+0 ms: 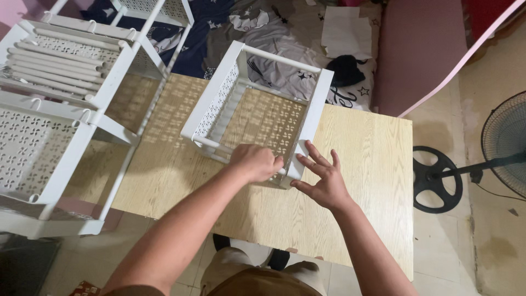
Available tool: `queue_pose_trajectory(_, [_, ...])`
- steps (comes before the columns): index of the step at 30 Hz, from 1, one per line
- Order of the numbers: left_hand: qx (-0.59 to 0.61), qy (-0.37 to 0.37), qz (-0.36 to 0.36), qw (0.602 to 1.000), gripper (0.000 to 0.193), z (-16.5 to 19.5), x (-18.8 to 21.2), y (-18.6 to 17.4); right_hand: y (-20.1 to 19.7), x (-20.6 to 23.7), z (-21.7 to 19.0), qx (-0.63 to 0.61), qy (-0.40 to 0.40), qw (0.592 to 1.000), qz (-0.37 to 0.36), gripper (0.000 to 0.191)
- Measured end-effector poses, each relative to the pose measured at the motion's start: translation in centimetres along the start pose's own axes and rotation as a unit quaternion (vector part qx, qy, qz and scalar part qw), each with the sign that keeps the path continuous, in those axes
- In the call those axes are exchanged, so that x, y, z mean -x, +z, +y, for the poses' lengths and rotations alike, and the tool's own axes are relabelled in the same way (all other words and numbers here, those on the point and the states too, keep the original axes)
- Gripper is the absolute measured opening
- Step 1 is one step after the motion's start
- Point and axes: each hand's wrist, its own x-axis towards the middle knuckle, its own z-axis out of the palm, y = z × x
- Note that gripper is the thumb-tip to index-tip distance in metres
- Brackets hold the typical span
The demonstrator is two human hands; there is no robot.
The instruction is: The person disassembles a white perforated storage rack on a table, pulling side panels off the frame, detaching white support rods, and stacking the removed trays and rods on the table. The clip ends with the parts separated and the empty frame set aside.
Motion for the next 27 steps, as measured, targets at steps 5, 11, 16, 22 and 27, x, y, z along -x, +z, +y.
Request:
queue_pose_trajectory(5, [0.042, 0.025, 0.094, 0.994, 0.058, 0.3, 0.9, -0.1, 0.5, 0.1, 0.0, -0.015, -0.009, 1.000, 0.018, 0.074])
queue_pose_trajectory(11, [-0.013, 0.168, 0.579, 0.798, 0.043, 0.6, 3.2, 5.0, 1.3, 0.4, -0.2, -0.045, 0.009, 0.998, 0.038, 0.073])
queue_pose_trajectory(16, [-0.016, 0.152, 0.533, 0.832, 0.047, 0.5, 2.3, 3.9, 1.1, 0.2, -0.2, -0.019, -0.013, 0.999, 0.044, 0.074])
queue_pose_trajectory(22, [0.006, -0.032, 0.023, 0.999, 0.064, 1.1, 1.3, -0.3, 0.9, 0.1, 0.2, -0.018, 0.008, 1.000, 0.017, 0.073])
queue_pose_trajectory(27, [0.037, -0.016, -0.012, 0.999, 0.051, 0.7, -0.4, -0.9, 1.2, 0.3, 0.4, -0.021, 0.005, 0.999, 0.024, 0.073])
